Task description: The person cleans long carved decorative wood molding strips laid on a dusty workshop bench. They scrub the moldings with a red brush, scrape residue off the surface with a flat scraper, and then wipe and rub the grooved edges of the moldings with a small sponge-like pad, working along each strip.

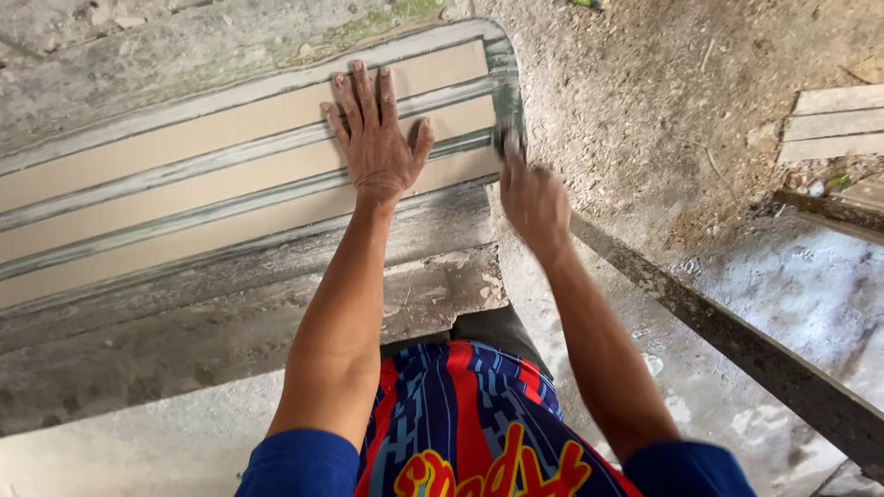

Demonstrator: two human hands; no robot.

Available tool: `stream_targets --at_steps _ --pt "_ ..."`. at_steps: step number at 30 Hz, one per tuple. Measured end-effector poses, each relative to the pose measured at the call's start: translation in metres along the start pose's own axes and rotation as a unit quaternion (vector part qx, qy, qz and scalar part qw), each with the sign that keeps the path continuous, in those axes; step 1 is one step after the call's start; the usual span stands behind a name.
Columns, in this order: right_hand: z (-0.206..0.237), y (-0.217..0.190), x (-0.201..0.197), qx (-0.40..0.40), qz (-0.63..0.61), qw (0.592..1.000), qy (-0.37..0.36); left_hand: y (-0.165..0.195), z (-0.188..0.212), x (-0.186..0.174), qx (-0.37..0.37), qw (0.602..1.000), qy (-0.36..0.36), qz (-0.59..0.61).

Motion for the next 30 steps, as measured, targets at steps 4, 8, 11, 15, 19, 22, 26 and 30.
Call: stream_targets --at_steps 4,8,11,15,19,22,26,30 --pt "0.003 0.003 0.012 0.013 0.049 0.998 -0.042 -0.001 -0.001 -0.001 0.001 1.0 0.001 -0.004" --pt "-0.071 -0.002 -0.002 -0.035 0.029 0.999 -0.007 0.001 0.0 -0.004 0.003 1.0 0.018 0.003" --pt "-0.093 0.0 -0.002 -0.027 0.002 1.0 -0.006 0.002 0.0 -0.003 0.001 1.0 0.012 -0.005" --pt "-0.067 0.0 0.001 -0.041 0.053 0.998 0.013 0.0 -0.002 -0.001 -0.009 1.0 -0.012 -0.001" --pt "-0.108 -0.004 -0.006 -0.057 0.067 0.996 -0.002 0.001 -0.001 -0.003 0.0 1.0 -0.009 0.008" --pt "-0.135 0.001 -0.005 0.011 0.046 0.997 -0.068 0.003 0.001 -0.006 0.002 1.0 0.014 0.003" --pt "-0.114 -0.006 -0.014 -0.033 0.036 0.999 -0.009 0.004 0.001 -0.003 0.003 1.0 0.009 -0.006" --pt "-0.113 0.002 -0.01 0.006 0.006 0.999 -0.049 0.003 -0.001 0.001 -0.003 1.0 -0.007 -0.009"
Point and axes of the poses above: each hand's wrist, its own z-axis away from the middle knuckle, its own x-axis out of the palm, y = z × x, the point moved 10 cm from there along -z, towards the middle knuckle, and after that the axes turned 3 degrees about -y, right-handed, at the moved point
